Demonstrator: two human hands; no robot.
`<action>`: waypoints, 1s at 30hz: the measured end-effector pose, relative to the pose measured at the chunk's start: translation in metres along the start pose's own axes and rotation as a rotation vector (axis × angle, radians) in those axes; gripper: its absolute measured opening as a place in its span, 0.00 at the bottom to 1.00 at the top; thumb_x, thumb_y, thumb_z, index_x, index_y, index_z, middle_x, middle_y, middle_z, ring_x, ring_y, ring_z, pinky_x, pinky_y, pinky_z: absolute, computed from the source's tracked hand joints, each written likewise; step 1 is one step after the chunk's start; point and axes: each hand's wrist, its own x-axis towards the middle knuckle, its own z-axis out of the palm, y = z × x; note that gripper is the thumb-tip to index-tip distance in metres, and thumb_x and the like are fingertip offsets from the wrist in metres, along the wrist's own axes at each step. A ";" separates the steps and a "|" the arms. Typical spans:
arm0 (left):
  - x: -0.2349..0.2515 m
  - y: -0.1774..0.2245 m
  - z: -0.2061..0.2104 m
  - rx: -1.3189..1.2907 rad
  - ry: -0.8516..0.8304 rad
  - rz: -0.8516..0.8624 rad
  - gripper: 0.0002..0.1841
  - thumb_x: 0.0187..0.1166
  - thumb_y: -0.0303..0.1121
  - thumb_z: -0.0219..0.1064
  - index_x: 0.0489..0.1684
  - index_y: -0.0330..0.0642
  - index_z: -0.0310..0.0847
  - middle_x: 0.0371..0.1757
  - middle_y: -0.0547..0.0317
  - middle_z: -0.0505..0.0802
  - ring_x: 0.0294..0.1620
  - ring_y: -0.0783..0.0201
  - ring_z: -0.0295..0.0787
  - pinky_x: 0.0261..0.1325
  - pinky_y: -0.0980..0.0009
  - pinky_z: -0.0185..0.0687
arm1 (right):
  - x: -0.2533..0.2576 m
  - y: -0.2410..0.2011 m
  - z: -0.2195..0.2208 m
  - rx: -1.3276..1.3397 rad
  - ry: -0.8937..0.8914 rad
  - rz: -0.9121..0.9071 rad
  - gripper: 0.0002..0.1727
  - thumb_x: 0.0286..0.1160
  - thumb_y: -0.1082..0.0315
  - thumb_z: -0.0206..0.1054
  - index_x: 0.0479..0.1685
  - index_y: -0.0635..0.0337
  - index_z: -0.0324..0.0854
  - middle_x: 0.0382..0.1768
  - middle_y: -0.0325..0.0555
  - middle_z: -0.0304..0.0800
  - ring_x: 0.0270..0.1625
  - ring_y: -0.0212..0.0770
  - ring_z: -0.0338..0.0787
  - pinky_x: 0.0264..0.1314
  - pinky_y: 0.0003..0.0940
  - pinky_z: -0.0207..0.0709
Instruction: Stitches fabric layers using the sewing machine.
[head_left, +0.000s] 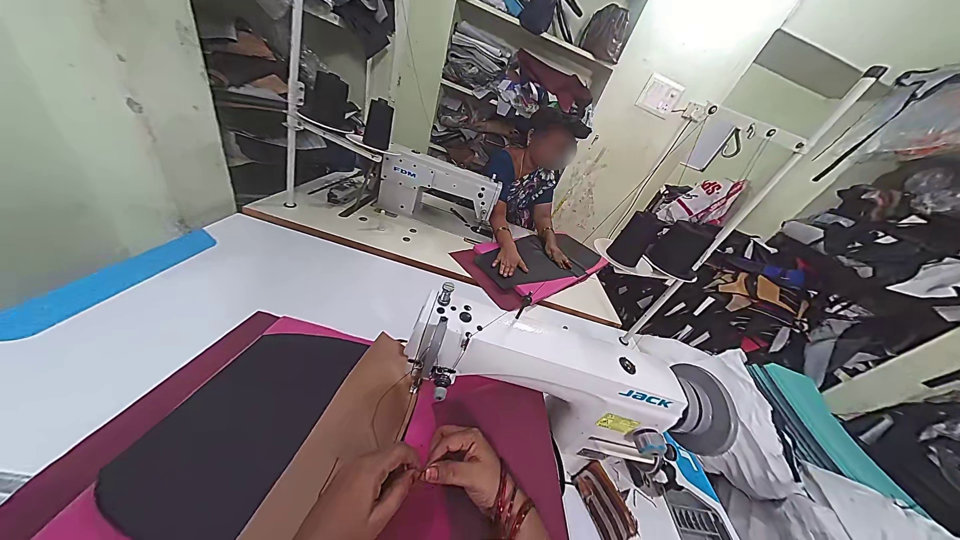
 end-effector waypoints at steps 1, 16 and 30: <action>0.000 -0.001 0.001 0.006 0.013 0.003 0.11 0.78 0.29 0.62 0.42 0.31 0.89 0.32 0.45 0.92 0.30 0.51 0.89 0.37 0.50 0.84 | 0.000 0.000 0.000 -0.001 0.000 0.001 0.07 0.66 0.73 0.70 0.27 0.69 0.89 0.36 0.34 0.88 0.46 0.20 0.83 0.52 0.17 0.75; -0.002 -0.017 0.008 0.014 0.267 0.011 0.12 0.72 0.37 0.63 0.33 0.41 0.92 0.29 0.62 0.91 0.25 0.75 0.79 0.30 0.77 0.76 | 0.000 0.000 0.001 0.003 0.047 -0.011 0.06 0.66 0.72 0.72 0.26 0.64 0.91 0.35 0.29 0.88 0.46 0.17 0.83 0.53 0.16 0.76; 0.002 -0.019 -0.013 0.341 0.321 0.108 0.18 0.72 0.36 0.64 0.56 0.41 0.92 0.64 0.40 0.90 0.54 0.38 0.91 0.50 0.38 0.85 | 0.001 0.003 0.000 0.044 0.083 0.011 0.06 0.68 0.71 0.72 0.27 0.60 0.91 0.35 0.26 0.89 0.45 0.17 0.84 0.52 0.16 0.77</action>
